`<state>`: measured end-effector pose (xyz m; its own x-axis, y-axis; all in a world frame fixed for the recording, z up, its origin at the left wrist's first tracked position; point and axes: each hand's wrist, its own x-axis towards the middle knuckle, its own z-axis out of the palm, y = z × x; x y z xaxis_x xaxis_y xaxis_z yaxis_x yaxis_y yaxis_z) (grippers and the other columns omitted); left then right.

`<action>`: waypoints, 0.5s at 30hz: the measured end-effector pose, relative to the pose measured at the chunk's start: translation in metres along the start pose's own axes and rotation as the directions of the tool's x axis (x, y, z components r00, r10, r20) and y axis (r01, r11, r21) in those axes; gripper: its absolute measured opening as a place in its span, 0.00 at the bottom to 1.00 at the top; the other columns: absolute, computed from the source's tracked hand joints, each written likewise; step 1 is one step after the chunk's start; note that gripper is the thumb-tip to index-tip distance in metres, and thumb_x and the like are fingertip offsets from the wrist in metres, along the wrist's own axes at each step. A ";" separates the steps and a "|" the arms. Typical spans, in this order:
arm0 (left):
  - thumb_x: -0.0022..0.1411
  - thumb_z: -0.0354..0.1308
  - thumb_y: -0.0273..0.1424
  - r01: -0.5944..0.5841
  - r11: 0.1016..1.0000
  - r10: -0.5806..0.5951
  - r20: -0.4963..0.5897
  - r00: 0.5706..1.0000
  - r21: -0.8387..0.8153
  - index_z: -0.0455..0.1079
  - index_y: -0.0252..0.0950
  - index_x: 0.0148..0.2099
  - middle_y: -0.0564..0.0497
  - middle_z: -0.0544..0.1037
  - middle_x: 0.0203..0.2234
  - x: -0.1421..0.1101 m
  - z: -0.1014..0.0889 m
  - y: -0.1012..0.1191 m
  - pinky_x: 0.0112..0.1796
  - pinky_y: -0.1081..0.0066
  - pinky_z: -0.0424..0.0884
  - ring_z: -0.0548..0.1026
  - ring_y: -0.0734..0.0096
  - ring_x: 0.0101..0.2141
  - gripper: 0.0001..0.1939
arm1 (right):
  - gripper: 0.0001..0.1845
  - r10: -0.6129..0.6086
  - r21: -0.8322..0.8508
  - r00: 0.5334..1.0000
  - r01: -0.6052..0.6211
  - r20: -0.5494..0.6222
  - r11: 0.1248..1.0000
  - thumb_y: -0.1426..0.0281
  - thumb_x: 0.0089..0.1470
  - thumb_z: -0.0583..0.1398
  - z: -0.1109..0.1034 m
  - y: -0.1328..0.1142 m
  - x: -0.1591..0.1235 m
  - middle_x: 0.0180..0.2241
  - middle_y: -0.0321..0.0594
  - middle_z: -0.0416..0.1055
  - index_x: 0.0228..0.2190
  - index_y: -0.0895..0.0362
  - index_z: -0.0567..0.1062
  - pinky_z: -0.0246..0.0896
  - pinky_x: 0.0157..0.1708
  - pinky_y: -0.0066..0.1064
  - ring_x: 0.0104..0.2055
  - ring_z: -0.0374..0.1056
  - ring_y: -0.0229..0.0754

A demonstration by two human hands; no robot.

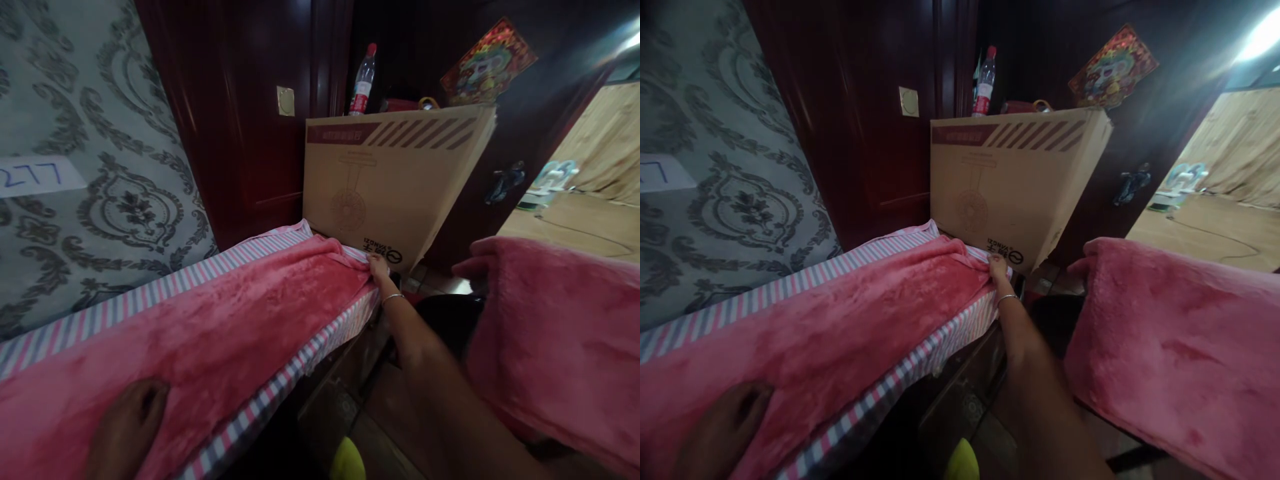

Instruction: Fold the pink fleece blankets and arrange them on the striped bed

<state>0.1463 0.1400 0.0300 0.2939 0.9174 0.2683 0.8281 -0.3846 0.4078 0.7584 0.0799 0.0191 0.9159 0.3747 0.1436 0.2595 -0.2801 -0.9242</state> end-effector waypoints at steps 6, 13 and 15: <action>0.55 0.43 0.49 -0.035 0.999 0.035 -0.022 0.999 0.014 0.73 0.39 0.31 0.41 0.83 0.33 0.001 0.001 0.000 0.40 0.60 0.76 0.80 0.53 0.36 0.23 | 0.18 -0.192 -0.243 0.973 0.219 0.128 0.945 0.67 0.53 0.64 -0.011 -0.005 -0.011 0.51 0.44 0.76 0.46 0.57 0.79 0.60 0.55 0.32 0.55 0.69 0.46; 0.55 0.45 0.49 -0.030 0.999 0.030 -0.035 0.999 0.018 0.73 0.40 0.31 0.41 0.83 0.34 0.001 0.001 -0.002 0.41 0.60 0.76 0.80 0.52 0.36 0.22 | 0.14 -0.136 -0.487 0.988 0.152 0.067 0.860 0.68 0.62 0.57 -0.015 -0.010 -0.021 0.46 0.54 0.78 0.43 0.58 0.81 0.63 0.51 0.34 0.52 0.72 0.50; 0.55 0.45 0.49 -0.029 0.999 0.030 -0.036 0.999 0.013 0.73 0.40 0.32 0.41 0.83 0.34 0.001 0.002 -0.003 0.41 0.59 0.76 0.80 0.52 0.36 0.22 | 0.18 -0.113 -0.516 0.994 0.102 0.011 0.850 0.66 0.65 0.53 -0.017 -0.015 -0.016 0.46 0.54 0.78 0.48 0.58 0.79 0.65 0.47 0.34 0.50 0.73 0.50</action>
<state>0.1456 0.1425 0.0273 0.3008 0.9012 0.3119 0.8255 -0.4098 0.3881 0.7449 0.0631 0.0366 0.8775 0.4134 0.2430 0.4721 -0.6562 -0.5887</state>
